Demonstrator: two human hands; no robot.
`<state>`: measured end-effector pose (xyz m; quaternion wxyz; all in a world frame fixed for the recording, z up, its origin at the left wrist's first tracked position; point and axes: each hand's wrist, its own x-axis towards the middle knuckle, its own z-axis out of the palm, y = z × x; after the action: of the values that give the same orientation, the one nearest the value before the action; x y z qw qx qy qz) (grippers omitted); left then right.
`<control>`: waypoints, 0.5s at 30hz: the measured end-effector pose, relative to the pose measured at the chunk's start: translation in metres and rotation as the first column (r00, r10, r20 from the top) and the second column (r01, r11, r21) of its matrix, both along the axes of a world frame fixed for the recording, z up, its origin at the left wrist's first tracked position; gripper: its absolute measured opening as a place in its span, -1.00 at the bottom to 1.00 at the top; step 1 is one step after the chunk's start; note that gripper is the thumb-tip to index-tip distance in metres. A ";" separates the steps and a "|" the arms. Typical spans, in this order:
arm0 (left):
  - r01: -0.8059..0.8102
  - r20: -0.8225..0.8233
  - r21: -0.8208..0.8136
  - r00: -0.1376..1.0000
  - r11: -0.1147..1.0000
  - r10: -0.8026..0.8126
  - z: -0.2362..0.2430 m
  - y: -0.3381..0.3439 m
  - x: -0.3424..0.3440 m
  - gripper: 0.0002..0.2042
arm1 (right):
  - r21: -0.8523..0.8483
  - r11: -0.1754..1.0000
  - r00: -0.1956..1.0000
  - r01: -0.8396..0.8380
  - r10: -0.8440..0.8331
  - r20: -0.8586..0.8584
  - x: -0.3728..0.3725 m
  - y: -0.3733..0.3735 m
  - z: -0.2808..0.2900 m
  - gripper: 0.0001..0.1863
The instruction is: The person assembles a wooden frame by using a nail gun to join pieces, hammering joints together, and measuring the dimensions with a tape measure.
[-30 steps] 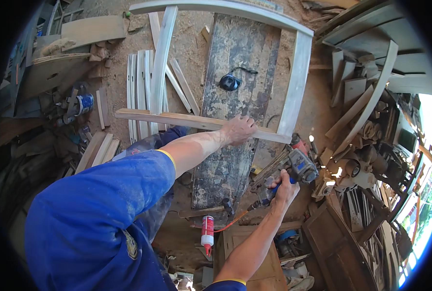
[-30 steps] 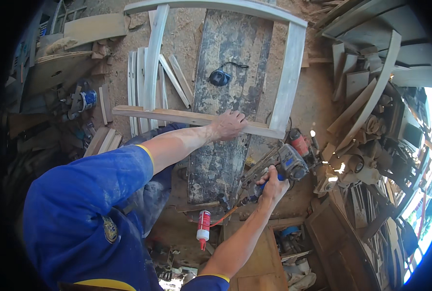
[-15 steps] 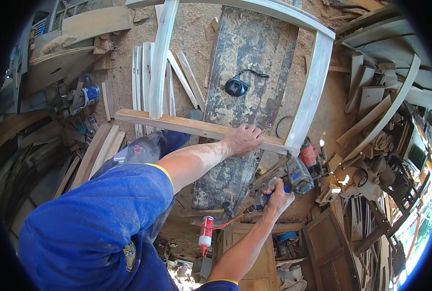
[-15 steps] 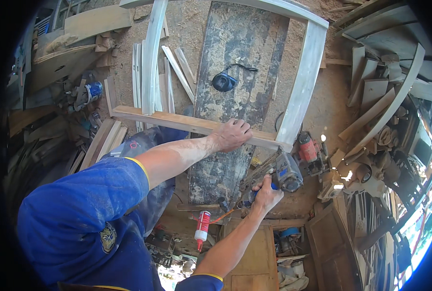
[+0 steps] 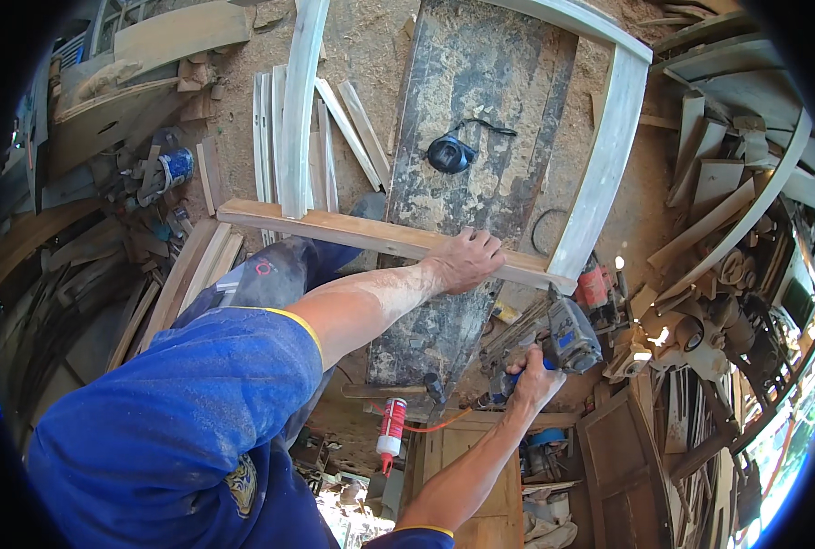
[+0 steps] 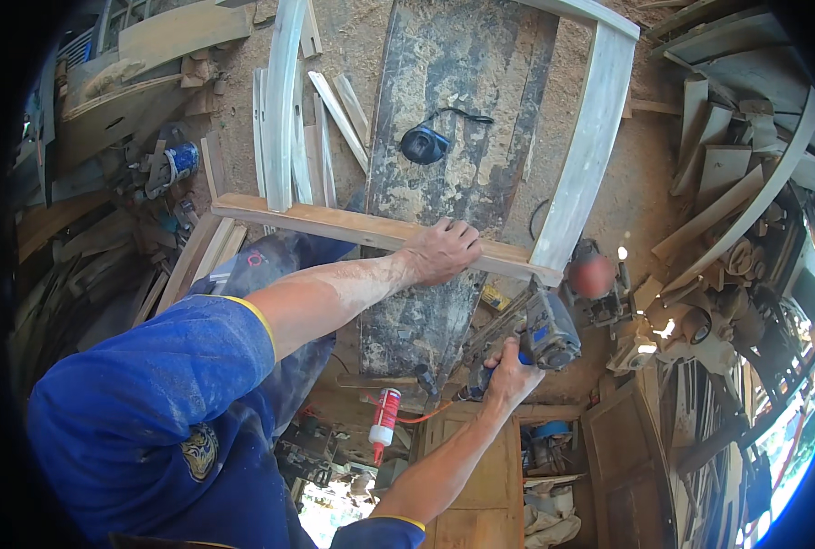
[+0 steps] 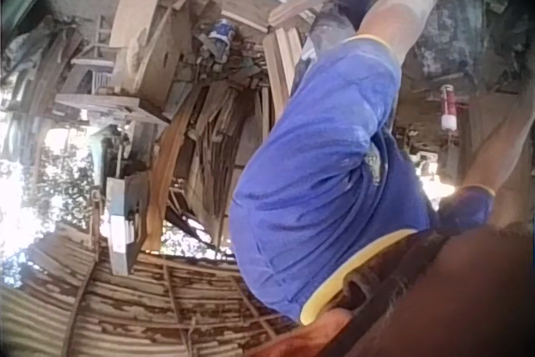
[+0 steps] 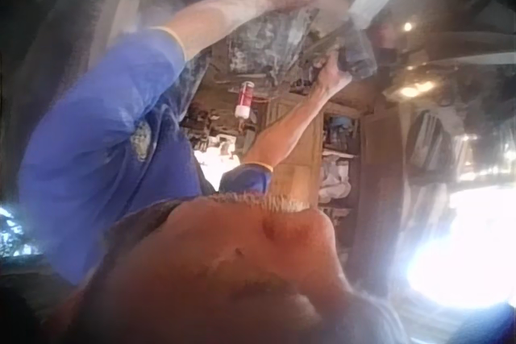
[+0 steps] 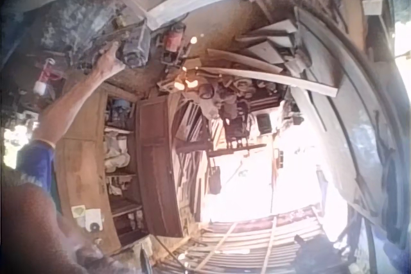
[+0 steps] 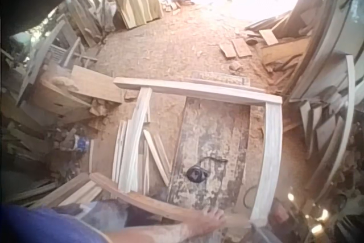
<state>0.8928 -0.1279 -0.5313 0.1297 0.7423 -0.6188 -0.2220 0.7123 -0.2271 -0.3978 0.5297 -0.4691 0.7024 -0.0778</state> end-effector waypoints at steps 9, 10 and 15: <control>0.012 0.009 0.024 1.000 1.000 -0.012 0.004 0.000 0.001 -0.83 | -0.029 0.999 0.998 -0.042 0.041 -0.047 0.003 0.000 0.000 -0.64; 0.013 -0.003 0.025 1.000 1.000 -0.013 0.004 -0.001 0.001 -0.83 | -0.037 0.998 0.998 -0.047 0.045 -0.053 0.002 0.001 -0.001 -0.65; 0.009 -0.012 0.037 1.000 0.999 -0.009 0.001 0.001 0.000 -0.84 | -0.046 0.997 0.994 -0.066 0.062 -0.089 -0.001 0.006 -0.007 -0.66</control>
<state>0.8929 -0.1268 -0.5305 0.1186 0.7405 -0.6171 -0.2382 0.7111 -0.2213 -0.4049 0.4889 -0.5071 0.7075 -0.0574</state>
